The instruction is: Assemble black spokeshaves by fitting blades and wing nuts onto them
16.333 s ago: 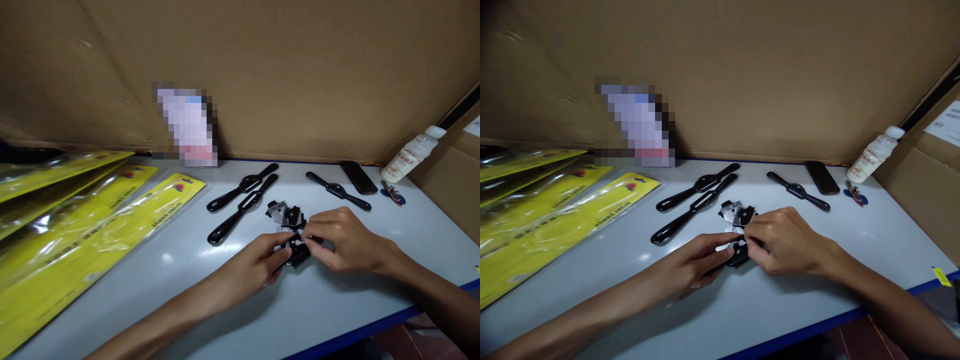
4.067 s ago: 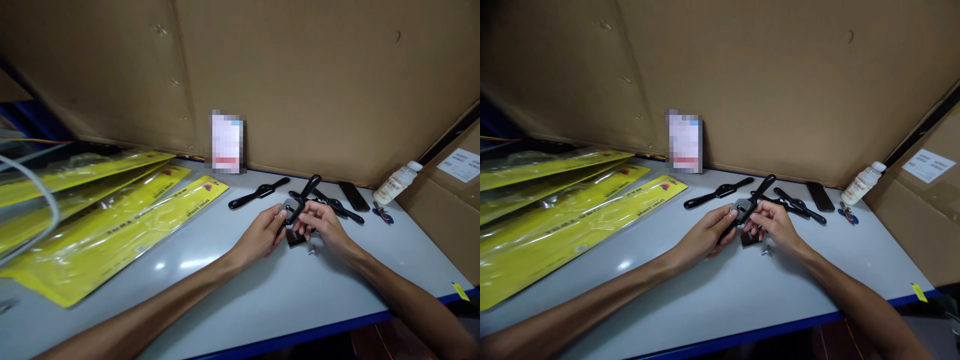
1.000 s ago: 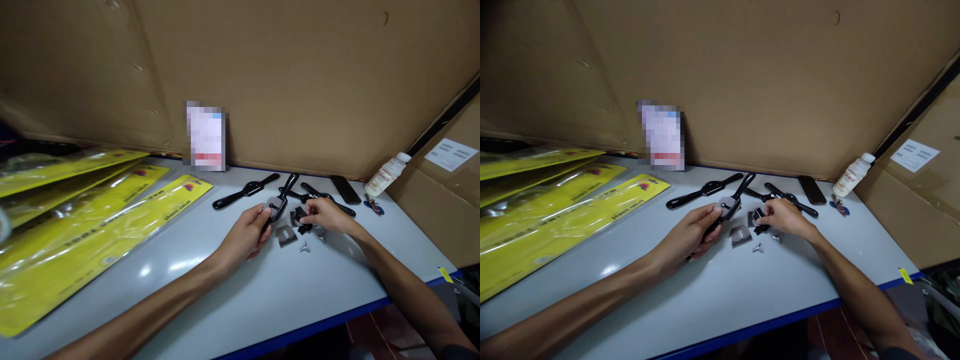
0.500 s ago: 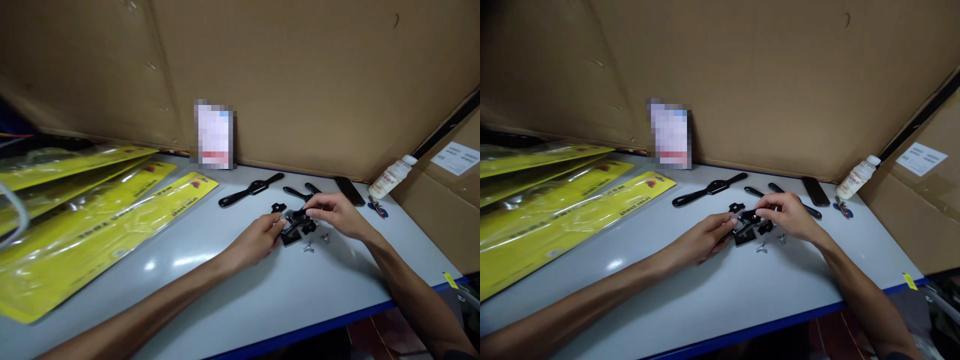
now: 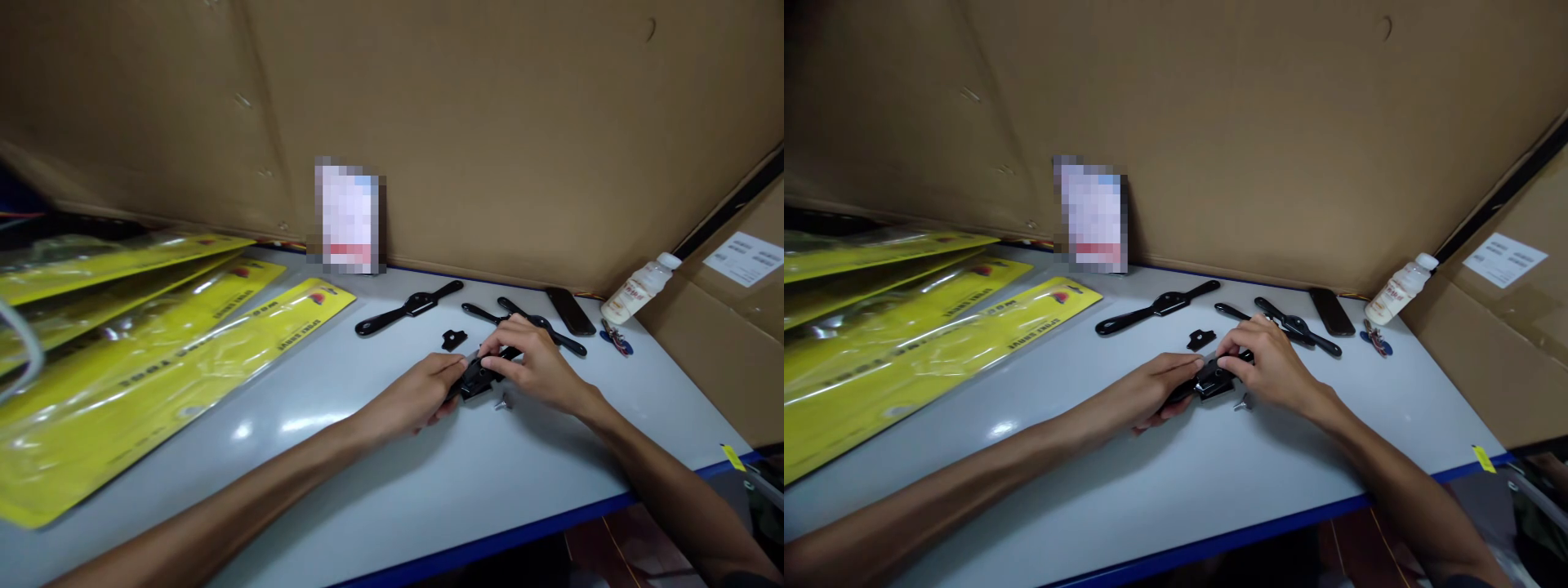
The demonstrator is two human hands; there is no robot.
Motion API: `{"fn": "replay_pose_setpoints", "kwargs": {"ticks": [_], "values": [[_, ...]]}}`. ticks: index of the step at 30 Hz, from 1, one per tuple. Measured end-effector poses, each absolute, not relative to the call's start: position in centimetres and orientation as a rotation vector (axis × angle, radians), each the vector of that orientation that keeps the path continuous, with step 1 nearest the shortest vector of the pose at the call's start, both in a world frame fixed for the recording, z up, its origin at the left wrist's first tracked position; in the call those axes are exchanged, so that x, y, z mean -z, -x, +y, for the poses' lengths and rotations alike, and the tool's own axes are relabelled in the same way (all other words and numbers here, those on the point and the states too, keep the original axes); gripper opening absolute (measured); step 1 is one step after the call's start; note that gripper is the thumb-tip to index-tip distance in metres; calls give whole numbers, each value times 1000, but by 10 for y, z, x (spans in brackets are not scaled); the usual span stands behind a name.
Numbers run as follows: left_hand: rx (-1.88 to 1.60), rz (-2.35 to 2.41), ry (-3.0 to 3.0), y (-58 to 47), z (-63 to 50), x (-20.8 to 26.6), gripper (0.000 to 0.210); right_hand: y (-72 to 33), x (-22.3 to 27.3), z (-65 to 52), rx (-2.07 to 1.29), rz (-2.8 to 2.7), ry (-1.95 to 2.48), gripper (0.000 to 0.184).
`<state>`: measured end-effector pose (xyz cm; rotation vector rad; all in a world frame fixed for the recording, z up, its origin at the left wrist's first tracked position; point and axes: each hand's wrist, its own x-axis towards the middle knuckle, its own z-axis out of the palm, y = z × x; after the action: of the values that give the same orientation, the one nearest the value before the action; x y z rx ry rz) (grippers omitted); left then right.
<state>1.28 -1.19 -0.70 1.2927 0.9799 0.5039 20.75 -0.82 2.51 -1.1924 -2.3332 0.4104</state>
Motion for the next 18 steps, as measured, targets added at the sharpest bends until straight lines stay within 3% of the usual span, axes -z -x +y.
{"fn": "replay_pose_setpoints", "kwargs": {"ticks": [18], "values": [[-518,985,-1361,-13,-13,8,19,-209,-9,-5,-279,-2358,1043,6]]}}
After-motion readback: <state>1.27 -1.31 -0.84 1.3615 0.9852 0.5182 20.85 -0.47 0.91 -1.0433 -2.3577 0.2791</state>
